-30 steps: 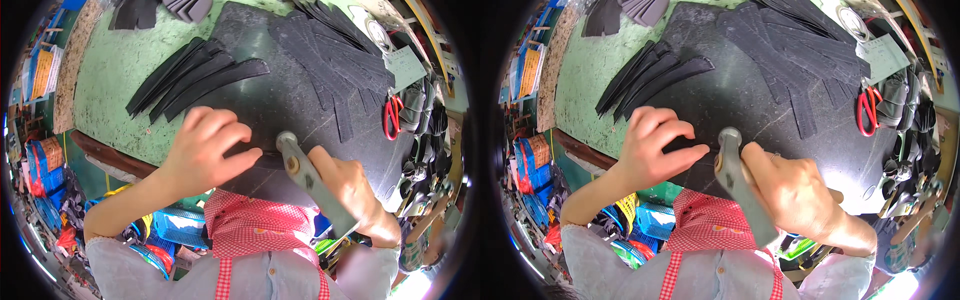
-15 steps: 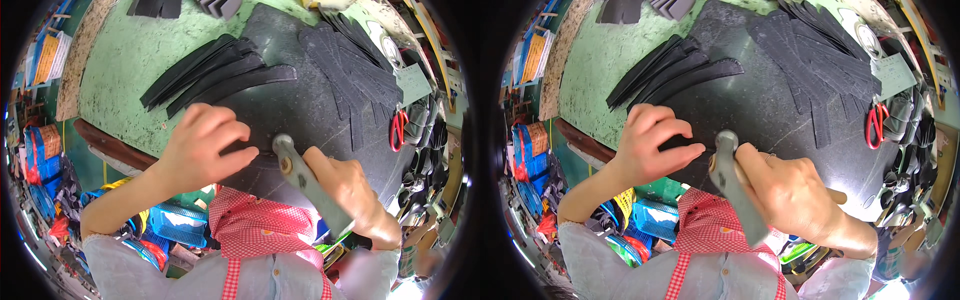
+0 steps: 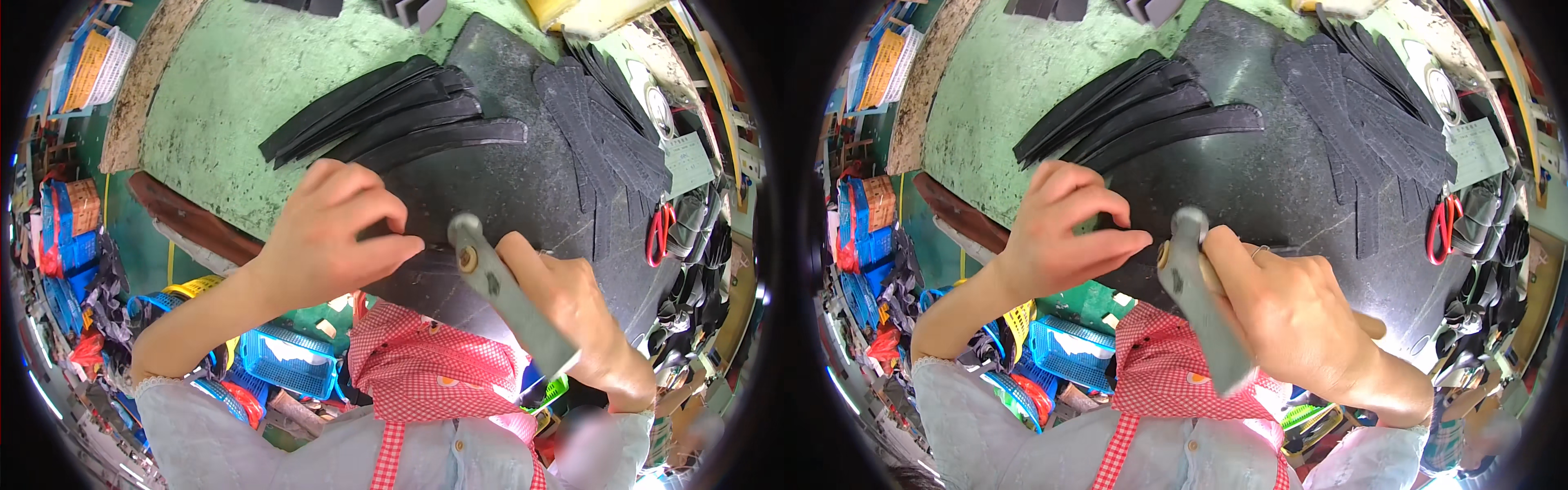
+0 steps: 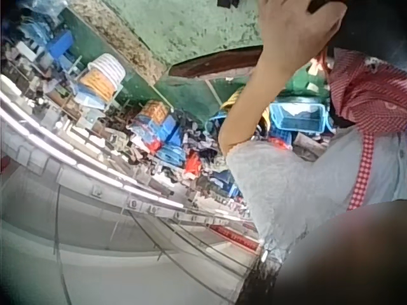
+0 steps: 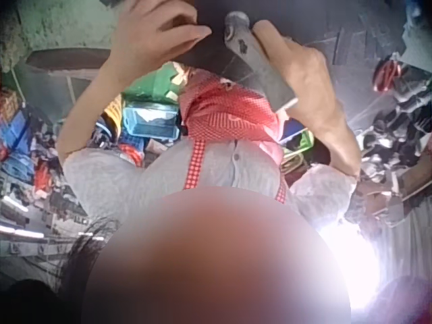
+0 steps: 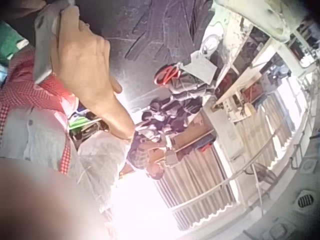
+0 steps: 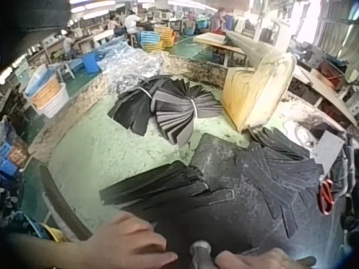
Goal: Hammering and flattening black leather strips on a workbench as part of shoe component preparation.
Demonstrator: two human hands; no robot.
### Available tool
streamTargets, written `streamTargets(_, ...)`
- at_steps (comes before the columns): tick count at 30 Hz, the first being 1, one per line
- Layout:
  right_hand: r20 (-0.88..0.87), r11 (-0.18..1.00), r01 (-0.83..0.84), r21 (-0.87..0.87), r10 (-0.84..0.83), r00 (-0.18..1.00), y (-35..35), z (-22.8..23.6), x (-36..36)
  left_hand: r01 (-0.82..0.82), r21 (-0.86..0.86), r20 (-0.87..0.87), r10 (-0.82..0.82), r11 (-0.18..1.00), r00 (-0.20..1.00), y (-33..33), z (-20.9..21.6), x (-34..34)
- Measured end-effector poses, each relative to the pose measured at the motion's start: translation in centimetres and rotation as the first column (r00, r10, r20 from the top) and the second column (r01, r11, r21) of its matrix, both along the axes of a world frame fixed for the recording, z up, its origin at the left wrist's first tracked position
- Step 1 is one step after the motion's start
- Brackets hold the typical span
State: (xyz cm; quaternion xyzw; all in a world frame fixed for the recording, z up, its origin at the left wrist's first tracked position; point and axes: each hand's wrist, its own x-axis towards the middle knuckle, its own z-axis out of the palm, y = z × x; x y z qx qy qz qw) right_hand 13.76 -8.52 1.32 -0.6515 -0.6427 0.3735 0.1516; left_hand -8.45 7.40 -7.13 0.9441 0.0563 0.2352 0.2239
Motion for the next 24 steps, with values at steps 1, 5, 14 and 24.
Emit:
streamTargets(1, -0.019, 0.999, -0.022, 0.031, 0.022, 1.000, 0.2, -0.1, -0.2, -0.016, 0.104, 0.016, 0.014, 0.994, 1.000, -0.3, -0.3, -0.2)
streamTargets(5, -0.024, 0.998, -0.062, -0.012, 0.061, 0.998, 1.0, -0.4, -0.7, -0.034, -0.065, -0.039, 0.031, 0.997, 0.999, 1.4, 0.0, -0.8)
streamTargets(14, 0.000, 0.994, -0.105, 0.014, 0.105, 0.994, 2.3, -0.4, -1.5, -0.063, -0.003, 0.035, 0.063, 0.998, 0.997, 1.3, -0.2, -1.9)
streamTargets(24, -0.009, 0.995, -0.075, 0.069, 0.076, 0.997, 3.6, -0.9, -3.0, -0.176, -0.010, 0.048, 0.176, 0.984, 0.983, -1.7, -0.6, -3.4)
